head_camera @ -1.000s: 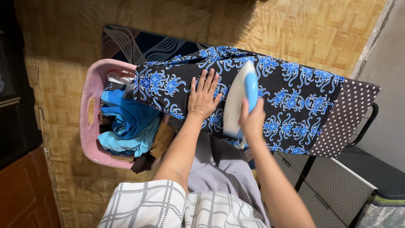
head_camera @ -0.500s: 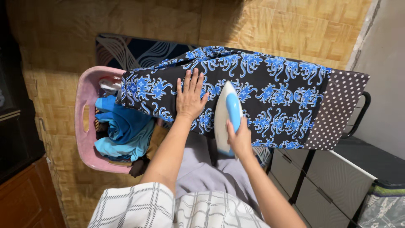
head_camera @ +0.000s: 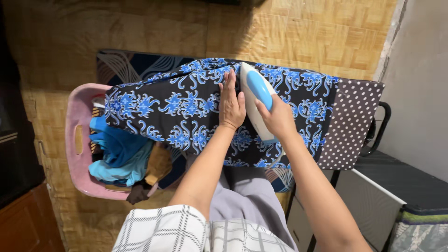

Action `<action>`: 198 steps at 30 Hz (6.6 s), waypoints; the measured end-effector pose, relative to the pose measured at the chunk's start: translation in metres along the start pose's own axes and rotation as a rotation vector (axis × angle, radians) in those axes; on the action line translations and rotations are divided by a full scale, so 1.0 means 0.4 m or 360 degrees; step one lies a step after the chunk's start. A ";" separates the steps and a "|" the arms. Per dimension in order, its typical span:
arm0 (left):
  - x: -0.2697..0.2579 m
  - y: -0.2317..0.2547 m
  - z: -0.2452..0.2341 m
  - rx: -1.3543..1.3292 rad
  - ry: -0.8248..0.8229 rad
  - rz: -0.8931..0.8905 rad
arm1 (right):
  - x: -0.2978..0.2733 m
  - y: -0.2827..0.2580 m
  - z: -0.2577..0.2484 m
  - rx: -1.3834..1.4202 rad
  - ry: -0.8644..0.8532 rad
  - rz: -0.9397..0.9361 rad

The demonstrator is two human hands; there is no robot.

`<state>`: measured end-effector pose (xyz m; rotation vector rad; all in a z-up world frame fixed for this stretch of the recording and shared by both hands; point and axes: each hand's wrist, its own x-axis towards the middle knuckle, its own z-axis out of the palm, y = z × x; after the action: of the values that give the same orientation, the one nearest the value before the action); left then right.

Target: The person irons a black and blue patterned garment on an ironing board, repeatedly smoothing and repositioning the fabric while using a handheld iron. The garment is handled one at a time, with frequent adjustments to align and flatten sections before ironing.

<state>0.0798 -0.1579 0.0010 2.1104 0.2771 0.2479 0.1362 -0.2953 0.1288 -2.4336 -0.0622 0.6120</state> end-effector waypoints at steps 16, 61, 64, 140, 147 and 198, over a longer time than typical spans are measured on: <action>0.039 0.039 0.064 0.1188 -0.0401 -0.0164 | 0.054 0.236 -0.098 -0.0301 0.0163 0.0070; -0.180 -0.068 -0.162 0.1262 -0.0212 -0.0249 | -0.060 0.694 -0.027 -0.0181 0.0615 0.0149; -0.234 -0.069 -0.169 0.1295 -0.0204 -0.0256 | -0.111 0.716 -0.003 -0.0074 0.0570 0.0171; -0.118 0.031 -0.061 0.0569 0.0147 -0.0287 | -0.106 0.353 -0.250 -0.0676 -0.0173 -0.0169; -0.110 -0.013 -0.096 0.0486 0.0118 -0.0081 | -0.008 0.142 -0.043 -0.0747 -0.0317 -0.0717; -0.157 -0.049 -0.318 0.1073 0.0143 -0.0403 | -0.293 0.219 -0.051 -0.0174 -0.0605 -0.0020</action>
<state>-0.0183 -0.0639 0.0463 2.6924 0.7607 0.1029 0.0319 -0.3992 0.1402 -2.3850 -0.2728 1.0831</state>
